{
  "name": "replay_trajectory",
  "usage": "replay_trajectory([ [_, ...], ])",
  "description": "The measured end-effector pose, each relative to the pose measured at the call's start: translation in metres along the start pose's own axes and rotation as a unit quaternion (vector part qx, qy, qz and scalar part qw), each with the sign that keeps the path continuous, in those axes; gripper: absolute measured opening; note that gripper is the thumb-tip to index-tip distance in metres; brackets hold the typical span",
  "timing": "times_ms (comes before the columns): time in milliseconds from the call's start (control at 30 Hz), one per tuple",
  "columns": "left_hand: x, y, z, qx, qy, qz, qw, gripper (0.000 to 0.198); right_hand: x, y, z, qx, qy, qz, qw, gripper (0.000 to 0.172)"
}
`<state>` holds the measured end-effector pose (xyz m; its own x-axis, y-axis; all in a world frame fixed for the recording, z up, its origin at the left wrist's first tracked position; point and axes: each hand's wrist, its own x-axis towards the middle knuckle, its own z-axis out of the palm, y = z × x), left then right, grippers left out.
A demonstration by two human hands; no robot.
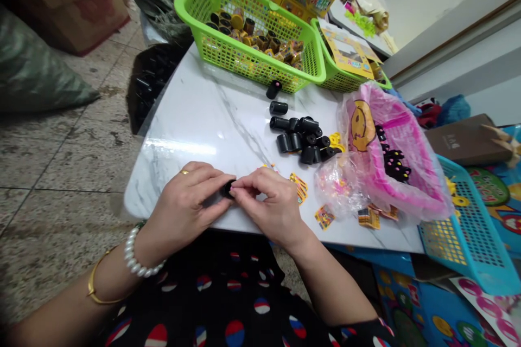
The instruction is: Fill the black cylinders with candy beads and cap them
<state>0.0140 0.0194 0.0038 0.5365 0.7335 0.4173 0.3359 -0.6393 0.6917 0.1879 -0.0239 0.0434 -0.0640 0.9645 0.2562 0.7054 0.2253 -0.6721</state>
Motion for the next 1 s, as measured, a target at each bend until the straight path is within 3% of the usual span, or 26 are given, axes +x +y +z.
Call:
replay_trajectory([
  [133, 0.002, 0.006, -0.010, -0.027, -0.010, -0.031, 0.999, 0.025, 0.003, -0.002, -0.004, 0.008, -0.027, 0.017, 0.999, 0.005],
  [233, 0.011, 0.011, -0.022, -0.122, -0.060, -0.122, 0.983, 0.028, 0.004, 0.000, -0.005, 0.030, -0.038, 0.022, 0.999, 0.003],
  [367, 0.029, 0.013, -0.027, -0.265, -0.165, -0.241, 0.919, 0.025, 0.004, 0.002, -0.001, 0.039, -0.020, 0.021, 0.999, 0.004],
  [500, 0.041, 0.006, -0.023, -0.333, -0.256, -0.331, 0.845, 0.030, 0.001, 0.002, -0.001, 0.061, -0.014, 0.048, 0.997, 0.002],
  [600, 0.048, 0.003, -0.025, -0.353, -0.275, -0.376, 0.811, 0.031, -0.003, 0.004, -0.007, 0.150, -0.027, 0.105, 0.983, 0.033],
  [733, 0.056, 0.008, -0.030, -0.318, -0.292, -0.391, 0.813, 0.038, -0.011, 0.007, -0.011, 0.174, -0.037, 0.107, 0.978, 0.053],
  [833, 0.057, 0.013, -0.029, -0.286, -0.305, -0.386, 0.822, 0.037, -0.016, 0.008, -0.001, 0.150, -0.062, 0.105, 0.981, 0.055],
  [1000, 0.054, 0.019, -0.018, -0.254, -0.262, -0.350, 0.863, 0.022, -0.014, 0.013, 0.016, 0.147, -0.027, 0.095, 0.984, 0.049],
])
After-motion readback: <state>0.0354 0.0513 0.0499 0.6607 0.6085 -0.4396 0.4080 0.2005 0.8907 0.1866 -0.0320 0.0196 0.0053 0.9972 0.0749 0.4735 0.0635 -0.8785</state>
